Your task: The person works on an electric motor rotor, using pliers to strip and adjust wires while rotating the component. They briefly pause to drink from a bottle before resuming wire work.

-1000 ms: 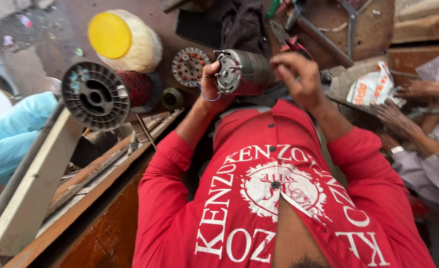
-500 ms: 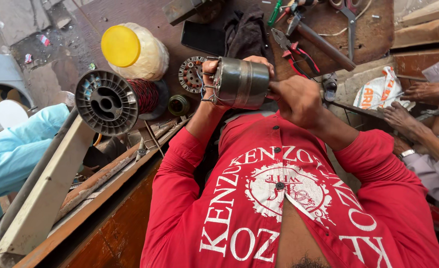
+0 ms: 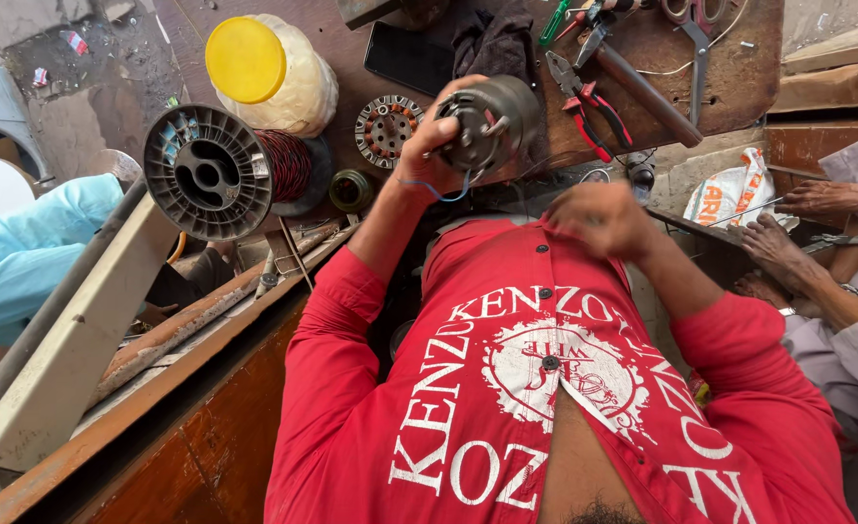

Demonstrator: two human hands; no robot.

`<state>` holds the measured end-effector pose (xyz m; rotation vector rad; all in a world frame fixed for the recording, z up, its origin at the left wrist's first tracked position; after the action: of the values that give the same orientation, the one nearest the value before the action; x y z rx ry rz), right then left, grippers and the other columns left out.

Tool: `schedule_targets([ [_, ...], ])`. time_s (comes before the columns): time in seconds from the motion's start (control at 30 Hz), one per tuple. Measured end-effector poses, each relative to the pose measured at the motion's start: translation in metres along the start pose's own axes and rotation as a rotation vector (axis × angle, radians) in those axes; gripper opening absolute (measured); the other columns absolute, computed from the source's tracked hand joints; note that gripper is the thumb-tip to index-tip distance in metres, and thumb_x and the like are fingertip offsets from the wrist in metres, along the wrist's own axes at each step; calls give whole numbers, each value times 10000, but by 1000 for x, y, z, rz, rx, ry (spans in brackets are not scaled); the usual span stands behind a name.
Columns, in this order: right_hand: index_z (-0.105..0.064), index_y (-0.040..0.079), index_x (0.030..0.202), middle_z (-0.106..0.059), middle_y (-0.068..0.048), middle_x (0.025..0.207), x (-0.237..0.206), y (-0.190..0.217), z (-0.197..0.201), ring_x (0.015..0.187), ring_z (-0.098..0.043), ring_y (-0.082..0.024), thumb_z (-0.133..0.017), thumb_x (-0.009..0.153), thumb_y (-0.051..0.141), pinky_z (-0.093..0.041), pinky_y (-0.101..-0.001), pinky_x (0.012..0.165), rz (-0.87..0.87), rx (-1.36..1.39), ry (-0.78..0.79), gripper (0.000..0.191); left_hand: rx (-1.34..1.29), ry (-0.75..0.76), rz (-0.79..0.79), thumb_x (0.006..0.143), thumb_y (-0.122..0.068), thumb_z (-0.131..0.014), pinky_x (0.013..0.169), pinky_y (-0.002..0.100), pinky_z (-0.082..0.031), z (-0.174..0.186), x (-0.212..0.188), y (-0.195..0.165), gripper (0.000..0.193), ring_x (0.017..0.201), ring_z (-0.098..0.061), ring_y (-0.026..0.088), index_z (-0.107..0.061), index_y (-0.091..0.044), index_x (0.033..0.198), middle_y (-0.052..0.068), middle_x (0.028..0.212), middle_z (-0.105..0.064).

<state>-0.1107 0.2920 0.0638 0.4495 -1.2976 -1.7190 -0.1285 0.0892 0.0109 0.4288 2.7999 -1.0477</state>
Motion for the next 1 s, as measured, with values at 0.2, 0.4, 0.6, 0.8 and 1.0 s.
schedule_targets([
  [0.2, -734, 28, 1069, -745, -146, 1058, -12, -96, 51, 906, -737, -280, -742, 1026, 193, -575, -356, 831, -507, -323, -588, 171, 537, -295, -96, 811, -284, -846, 1008, 365, -552, 34, 5, -5, 738, 1173, -638, 235, -497, 14, 1390, 167, 1270, -622],
  [0.4, -444, -31, 1431, -630, -161, 1272, 39, -80, 4, 1142, -625, -209, -832, 870, 217, -515, -341, 955, -233, 399, -241, 725, 873, -391, -178, 762, -355, -888, 979, 373, -575, 22, 3, -12, 773, 1125, -677, 243, -527, 11, 1341, 152, 1225, -655],
  [0.6, -729, 2, 1128, -719, -81, 855, 14, -96, 4, 753, -649, -139, -695, 1016, 197, -526, -284, 680, -602, 134, -151, 227, 1430, -543, -419, 719, -424, -913, 990, 406, -560, 12, -16, -42, 873, 1155, -682, 304, -511, -7, 1373, 171, 1273, -642],
  [0.8, -730, 0, 1080, -740, -139, 967, 35, -132, 88, 826, -683, -239, -696, 1048, 137, -533, -387, 751, -365, -369, -322, 145, 1575, -509, -336, 711, -497, -870, 934, 426, -563, 23, -10, -23, 983, 1147, -662, 327, -422, -7, 1435, 169, 1294, -588],
  [1.0, -677, 25, 1106, -654, -161, 1181, -2, -145, 62, 1081, -616, -367, -748, 990, 118, -477, -479, 943, -267, -838, -425, 164, 1547, -582, -156, 658, -495, -866, 883, 455, -557, 49, 20, 26, 977, 1104, -652, 320, -459, -39, 1421, 144, 1232, -584],
])
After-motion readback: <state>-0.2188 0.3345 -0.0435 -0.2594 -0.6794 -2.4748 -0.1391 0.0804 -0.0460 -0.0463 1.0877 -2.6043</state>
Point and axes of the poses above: each hand's wrist, its own x-axis towards the middle knuckle, its own z-axis out of the back of the hand, y = z × x, the point moved 9 cm from there along x, towards the middle knuckle
